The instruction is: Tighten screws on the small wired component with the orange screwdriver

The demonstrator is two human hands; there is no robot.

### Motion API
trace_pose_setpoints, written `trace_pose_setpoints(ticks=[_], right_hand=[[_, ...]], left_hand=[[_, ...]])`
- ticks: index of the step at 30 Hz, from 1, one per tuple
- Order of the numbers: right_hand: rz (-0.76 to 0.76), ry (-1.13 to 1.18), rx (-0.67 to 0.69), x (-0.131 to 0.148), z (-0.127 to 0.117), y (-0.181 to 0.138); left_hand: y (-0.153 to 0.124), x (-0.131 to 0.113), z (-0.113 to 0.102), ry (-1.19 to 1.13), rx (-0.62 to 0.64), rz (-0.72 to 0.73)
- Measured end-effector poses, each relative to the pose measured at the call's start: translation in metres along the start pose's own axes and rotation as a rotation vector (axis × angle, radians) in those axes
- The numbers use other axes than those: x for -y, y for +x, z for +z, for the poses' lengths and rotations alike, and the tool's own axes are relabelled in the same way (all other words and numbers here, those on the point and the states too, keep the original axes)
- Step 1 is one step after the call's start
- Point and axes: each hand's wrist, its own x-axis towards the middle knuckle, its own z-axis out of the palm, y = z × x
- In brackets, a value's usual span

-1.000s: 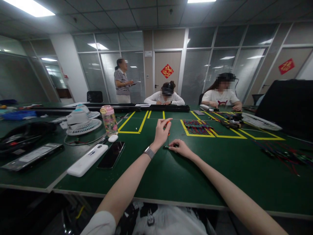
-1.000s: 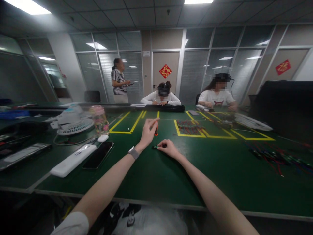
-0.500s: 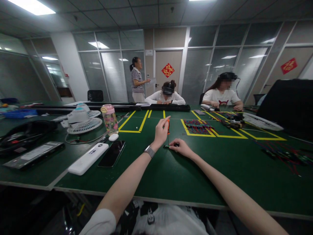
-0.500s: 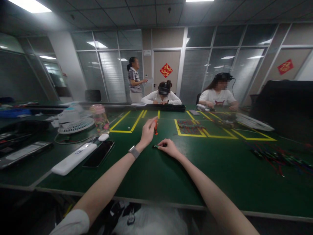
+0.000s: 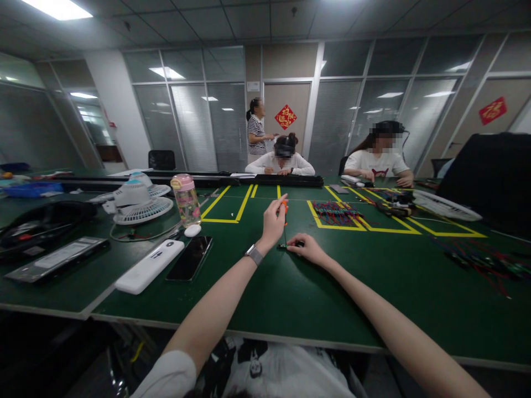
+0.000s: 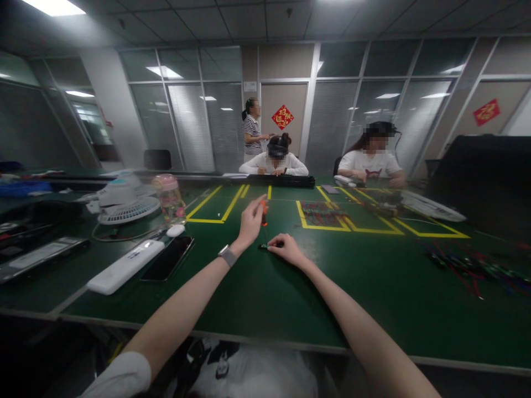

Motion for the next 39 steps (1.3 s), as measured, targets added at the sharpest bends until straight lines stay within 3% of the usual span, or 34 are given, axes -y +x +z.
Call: trace_pose_setpoints(ticks=[6, 12, 18, 24, 29, 34, 39], right_hand=[[0.000, -0.016, 0.008, -0.0006, -0.0002, 0.0008], [-0.006, -0.018, 0.004, -0.0022, 0.0002, 0.0004], [-0.022, -0.011, 0.004, -0.0026, 0.0005, 0.0008], [-0.003, -0.012, -0.004, -0.0007, -0.0001, 0.0001], [-0.002, -0.026, -0.009, 0.0004, -0.0008, -0.0006], [-0.002, -0.011, -0.011, 0.0003, 0.0004, -0.0004], [0.002, -0.009, -0.019, 0.0021, -0.0003, -0.0012]], left_hand=[[-0.0015, 0.0011, 0.0012, 0.081, -0.086, 0.035], [-0.0012, 0.0030, 0.0015, -0.016, -0.010, 0.001], [-0.0023, -0.0026, -0.0003, 0.106, -0.083, 0.024], [0.0001, -0.0023, -0.0007, -0.003, -0.021, -0.004], [-0.0003, -0.0022, -0.0014, 0.085, -0.085, 0.023], [0.0002, 0.0005, 0.0007, 0.012, -0.032, -0.011], [-0.0011, 0.0018, 0.0013, 0.099, -0.113, 0.010]])
